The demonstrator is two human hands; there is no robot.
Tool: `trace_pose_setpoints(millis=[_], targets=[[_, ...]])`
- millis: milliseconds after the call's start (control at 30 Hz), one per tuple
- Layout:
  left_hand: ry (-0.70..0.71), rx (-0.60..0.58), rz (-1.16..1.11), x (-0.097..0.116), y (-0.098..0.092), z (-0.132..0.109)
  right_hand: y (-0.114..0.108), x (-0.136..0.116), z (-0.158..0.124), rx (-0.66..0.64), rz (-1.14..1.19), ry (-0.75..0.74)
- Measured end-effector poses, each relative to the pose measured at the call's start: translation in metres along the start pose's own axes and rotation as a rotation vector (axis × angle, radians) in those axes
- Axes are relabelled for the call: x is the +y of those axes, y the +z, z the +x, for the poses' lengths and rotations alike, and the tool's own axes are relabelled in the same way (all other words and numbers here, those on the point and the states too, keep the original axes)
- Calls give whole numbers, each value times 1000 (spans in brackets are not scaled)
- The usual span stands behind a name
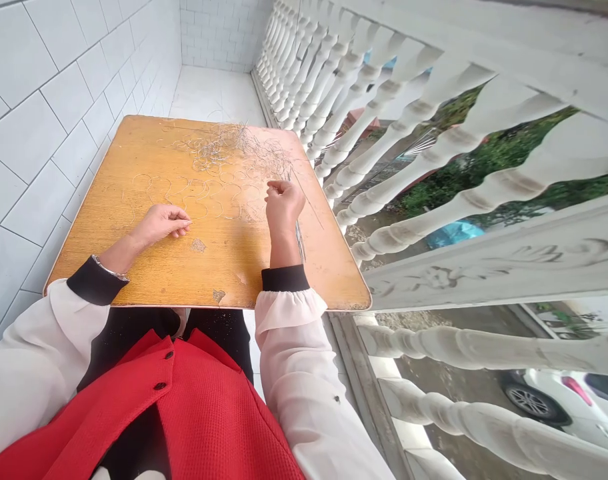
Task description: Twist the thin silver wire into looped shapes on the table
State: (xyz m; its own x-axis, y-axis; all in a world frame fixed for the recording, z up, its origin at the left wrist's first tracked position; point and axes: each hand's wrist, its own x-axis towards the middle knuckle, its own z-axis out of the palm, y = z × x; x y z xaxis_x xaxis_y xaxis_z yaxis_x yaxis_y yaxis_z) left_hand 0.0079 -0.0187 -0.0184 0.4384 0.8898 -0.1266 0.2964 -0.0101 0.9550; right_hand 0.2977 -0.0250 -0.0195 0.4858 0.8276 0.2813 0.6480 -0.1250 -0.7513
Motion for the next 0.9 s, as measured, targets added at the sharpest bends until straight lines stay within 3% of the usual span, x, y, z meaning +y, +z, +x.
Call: trace_pose_setpoints(millis=[33, 200, 300, 400, 533, 700, 800, 900], targets=[[4, 0, -3, 0, 0, 0, -7, -8, -3, 40, 38, 22], [-10, -9, 44, 2, 2, -3, -50, -47, -18, -72, -45, -162], [-24, -12, 82, 4, 5, -8, -61, -47, -14, -126, -168, -189], [18, 4, 133, 8, 9, -9, -54, -25, 1, -231, -182, -143], [232, 1, 396, 25, 23, 8, -30, 9, 24, -380, -66, -3], [377, -105, 734, 47, 68, 46, -7, 25, 35, -425, 22, 92], [385, -127, 907, 48, 94, 60, -1, 28, 31, -416, 49, 76], [399, -114, 1022, 43, 107, 66, 2, 29, 24, -423, 79, 95]])
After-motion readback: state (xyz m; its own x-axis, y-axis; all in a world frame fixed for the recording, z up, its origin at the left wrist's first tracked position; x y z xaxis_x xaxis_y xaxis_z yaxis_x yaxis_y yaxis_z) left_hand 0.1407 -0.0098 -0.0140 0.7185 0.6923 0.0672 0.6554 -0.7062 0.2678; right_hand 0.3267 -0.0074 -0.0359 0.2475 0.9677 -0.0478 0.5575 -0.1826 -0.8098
